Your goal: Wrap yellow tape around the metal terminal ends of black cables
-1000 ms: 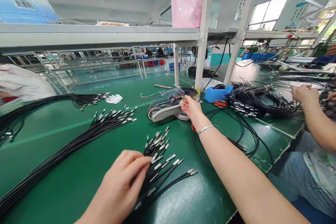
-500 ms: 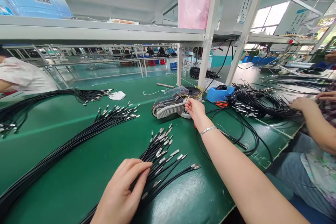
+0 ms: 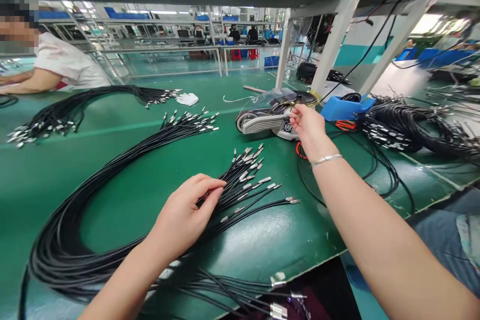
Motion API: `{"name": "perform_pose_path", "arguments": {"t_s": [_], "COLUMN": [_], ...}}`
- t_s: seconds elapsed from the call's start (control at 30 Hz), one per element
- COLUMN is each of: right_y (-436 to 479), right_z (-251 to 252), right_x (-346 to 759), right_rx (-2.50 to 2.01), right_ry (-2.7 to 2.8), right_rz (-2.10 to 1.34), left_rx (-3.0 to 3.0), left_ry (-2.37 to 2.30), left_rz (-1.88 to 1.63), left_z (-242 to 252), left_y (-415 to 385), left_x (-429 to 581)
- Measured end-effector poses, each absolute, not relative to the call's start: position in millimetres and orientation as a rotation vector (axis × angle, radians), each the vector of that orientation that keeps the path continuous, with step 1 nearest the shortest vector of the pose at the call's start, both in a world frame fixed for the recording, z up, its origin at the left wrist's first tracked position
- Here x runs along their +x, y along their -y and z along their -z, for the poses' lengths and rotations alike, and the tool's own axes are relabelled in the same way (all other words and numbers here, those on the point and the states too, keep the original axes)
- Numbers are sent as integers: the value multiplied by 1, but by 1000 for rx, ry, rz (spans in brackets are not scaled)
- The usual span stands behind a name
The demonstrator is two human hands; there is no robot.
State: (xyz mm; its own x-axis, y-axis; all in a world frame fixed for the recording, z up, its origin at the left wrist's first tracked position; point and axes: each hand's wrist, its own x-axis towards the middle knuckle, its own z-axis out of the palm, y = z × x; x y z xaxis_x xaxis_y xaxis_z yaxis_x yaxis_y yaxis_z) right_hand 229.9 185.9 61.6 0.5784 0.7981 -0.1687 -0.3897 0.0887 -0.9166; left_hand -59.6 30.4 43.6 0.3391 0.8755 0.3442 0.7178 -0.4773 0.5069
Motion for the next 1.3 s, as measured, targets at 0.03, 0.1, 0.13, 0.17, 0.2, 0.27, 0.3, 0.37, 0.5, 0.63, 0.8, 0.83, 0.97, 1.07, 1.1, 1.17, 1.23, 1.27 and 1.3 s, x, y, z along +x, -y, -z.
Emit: {"name": "perform_pose_path", "arguments": {"t_s": [0.03,0.1,0.13,0.17,0.2,0.27,0.3,0.37,0.5,0.63,0.8,0.83,0.97,1.07,1.1,1.17,1.23,1.27,1.3], "right_y": [-170,-127,-102,-77,-52,-11,4,22,26,25,28,29,32,33,34,34,33,32,31], "right_z": [-61,-55,-48,-40,-31,-12,-4,7,14,12,11,11,9,6,5,3,2,2,2], "right_x": [230,226,222,217,211,195,187,172,157,152,138,136,124,114,110,104,100,98,97], "right_rx": [-1164,-1141,-1144,-1159,-1195,-1252,-1276,-1288,-1280,-1279,-1304,-1305,-1289,-1280,-1281,-1287,-1295,-1297,-1298], "right_ry": [463,570,705,830,917,1098,1148,1176,1175,1173,1113,1099,1012,928,899,856,841,843,850], "right_rz": [-927,-949,-970,-1033,-1098,-1250,-1309,-1404,-1464,-1459,-1403,-1389,-1325,-1321,-1325,-1336,-1345,-1348,-1349], "left_rx": [2340,2358,2377,2404,2438,2511,2540,2558,2458,2270,1696,1629,1718,1852,1858,1833,1812,1812,1819], "left_ry": [-1437,-1439,-1438,-1435,-1434,-1457,-1490,-1559,-1573,-1572,-1394,-1364,-1358,-1391,-1411,-1442,-1454,-1451,-1446], "left_rz": [-812,-715,-668,-623,-578,-467,-400,-272,-253,-413,-728,-755,-894,-1032,-1057,-1088,-1107,-1113,-1117], "left_z": [-43,-37,-34,-29,-24,-15,-12,-6,-3,-8,-12,-12,-11,-7,-6,-3,-1,-1,-1], "left_y": [-26,-17,-12,-8,-5,-4,-4,-8,-16,-11,-2,0,3,7,9,10,11,11,11], "left_x": [-62,-66,-66,-64,-62,-53,-48,-40,-35,-38,-38,-38,-35,-33,-33,-32,-32,-33,-33]}}
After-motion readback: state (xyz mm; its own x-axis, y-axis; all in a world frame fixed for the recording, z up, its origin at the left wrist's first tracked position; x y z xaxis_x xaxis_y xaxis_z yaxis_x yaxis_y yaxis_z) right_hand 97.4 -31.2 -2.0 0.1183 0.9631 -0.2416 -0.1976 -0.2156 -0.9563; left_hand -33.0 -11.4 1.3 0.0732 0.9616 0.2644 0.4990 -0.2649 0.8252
